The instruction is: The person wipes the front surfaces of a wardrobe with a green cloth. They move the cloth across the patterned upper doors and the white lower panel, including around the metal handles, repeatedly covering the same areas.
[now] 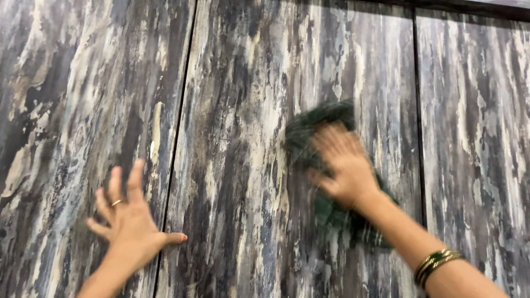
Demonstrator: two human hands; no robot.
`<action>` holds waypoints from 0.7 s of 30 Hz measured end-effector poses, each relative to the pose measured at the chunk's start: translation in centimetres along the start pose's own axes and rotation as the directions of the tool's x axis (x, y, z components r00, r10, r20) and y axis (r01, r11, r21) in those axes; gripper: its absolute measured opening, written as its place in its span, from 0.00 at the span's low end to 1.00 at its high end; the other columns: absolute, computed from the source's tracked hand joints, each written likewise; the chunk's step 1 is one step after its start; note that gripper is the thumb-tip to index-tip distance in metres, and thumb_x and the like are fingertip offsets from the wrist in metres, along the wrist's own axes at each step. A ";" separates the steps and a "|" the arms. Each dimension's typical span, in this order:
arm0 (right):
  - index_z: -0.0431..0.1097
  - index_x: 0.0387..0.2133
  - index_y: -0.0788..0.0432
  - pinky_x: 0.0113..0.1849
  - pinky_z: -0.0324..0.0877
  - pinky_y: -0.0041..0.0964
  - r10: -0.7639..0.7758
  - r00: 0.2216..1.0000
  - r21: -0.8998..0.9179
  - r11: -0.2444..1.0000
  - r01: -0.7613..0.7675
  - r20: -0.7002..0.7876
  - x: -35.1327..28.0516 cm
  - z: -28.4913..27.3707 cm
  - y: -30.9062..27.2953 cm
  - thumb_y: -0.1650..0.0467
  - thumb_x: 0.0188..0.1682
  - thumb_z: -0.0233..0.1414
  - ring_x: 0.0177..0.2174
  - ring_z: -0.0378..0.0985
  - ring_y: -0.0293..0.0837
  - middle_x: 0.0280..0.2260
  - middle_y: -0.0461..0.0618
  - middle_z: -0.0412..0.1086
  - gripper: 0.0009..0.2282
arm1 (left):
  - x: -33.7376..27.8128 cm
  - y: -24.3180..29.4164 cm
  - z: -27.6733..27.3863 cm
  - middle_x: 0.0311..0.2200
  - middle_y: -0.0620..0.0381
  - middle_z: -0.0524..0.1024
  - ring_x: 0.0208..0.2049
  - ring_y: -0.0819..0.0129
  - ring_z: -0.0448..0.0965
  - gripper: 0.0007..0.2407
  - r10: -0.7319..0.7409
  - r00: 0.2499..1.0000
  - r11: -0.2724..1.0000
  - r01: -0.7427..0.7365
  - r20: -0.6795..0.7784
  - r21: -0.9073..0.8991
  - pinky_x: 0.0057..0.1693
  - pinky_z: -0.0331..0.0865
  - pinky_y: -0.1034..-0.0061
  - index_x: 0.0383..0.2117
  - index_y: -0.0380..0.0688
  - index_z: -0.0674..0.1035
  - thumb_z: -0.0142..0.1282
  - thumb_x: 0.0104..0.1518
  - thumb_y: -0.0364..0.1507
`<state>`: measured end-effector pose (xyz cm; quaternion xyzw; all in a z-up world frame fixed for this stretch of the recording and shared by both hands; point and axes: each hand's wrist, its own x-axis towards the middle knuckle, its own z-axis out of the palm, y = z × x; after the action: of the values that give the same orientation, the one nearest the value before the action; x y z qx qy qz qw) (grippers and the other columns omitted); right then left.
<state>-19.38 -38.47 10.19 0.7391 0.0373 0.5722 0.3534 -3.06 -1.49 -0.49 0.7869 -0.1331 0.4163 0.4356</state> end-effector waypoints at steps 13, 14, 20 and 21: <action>0.61 0.59 0.68 0.65 0.47 0.60 0.477 0.835 0.229 0.876 -0.425 -0.274 -16.6 1.7 0.2 0.57 0.49 0.53 0.68 0.48 0.67 0.69 0.62 0.51 0.31 | -9.8 15.2 3.8 0.73 0.50 0.20 0.69 0.33 0.14 0.62 0.701 0.613 0.666 -0.745 0.365 -0.029 0.62 0.20 0.22 0.71 0.75 0.43 0.82 0.27 0.44; 0.61 0.58 0.68 0.64 0.47 0.62 0.440 0.858 0.227 0.893 -0.388 -0.264 -19.9 2.2 -1.6 0.57 0.46 0.53 0.67 0.48 0.68 0.68 0.64 0.51 0.32 | -9.9 16.0 4.4 0.73 0.50 0.20 0.69 0.33 0.14 0.63 0.697 0.617 0.670 -0.742 0.367 -0.025 0.62 0.21 0.21 0.71 0.75 0.42 0.82 0.26 0.45; 0.60 0.56 0.67 0.59 0.44 0.69 0.174 0.968 0.144 0.978 -0.149 -0.179 -26.5 1.9 -3.6 0.52 0.41 0.54 0.63 0.46 0.74 0.62 0.70 0.50 0.36 | -11.3 19.0 7.4 0.70 0.46 0.12 0.67 0.26 0.09 0.70 0.535 0.642 0.751 -0.660 0.549 0.040 0.59 0.24 0.14 0.70 0.71 0.33 0.84 0.21 0.47; 0.59 0.57 0.67 0.60 0.45 0.68 0.222 0.959 0.154 0.969 -0.196 -0.175 -25.2 1.4 -2.9 0.53 0.43 0.53 0.64 0.46 0.72 0.64 0.69 0.50 0.35 | -11.4 19.3 7.8 0.70 0.45 0.11 0.67 0.24 0.09 0.71 0.500 0.649 0.759 -0.647 0.573 0.071 0.59 0.25 0.13 0.70 0.71 0.32 0.84 0.20 0.46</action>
<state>-25.77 -48.59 -12.22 0.7027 0.0314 0.6708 0.2349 -16.96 -20.74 -0.32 0.8360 -0.4322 0.3177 0.1155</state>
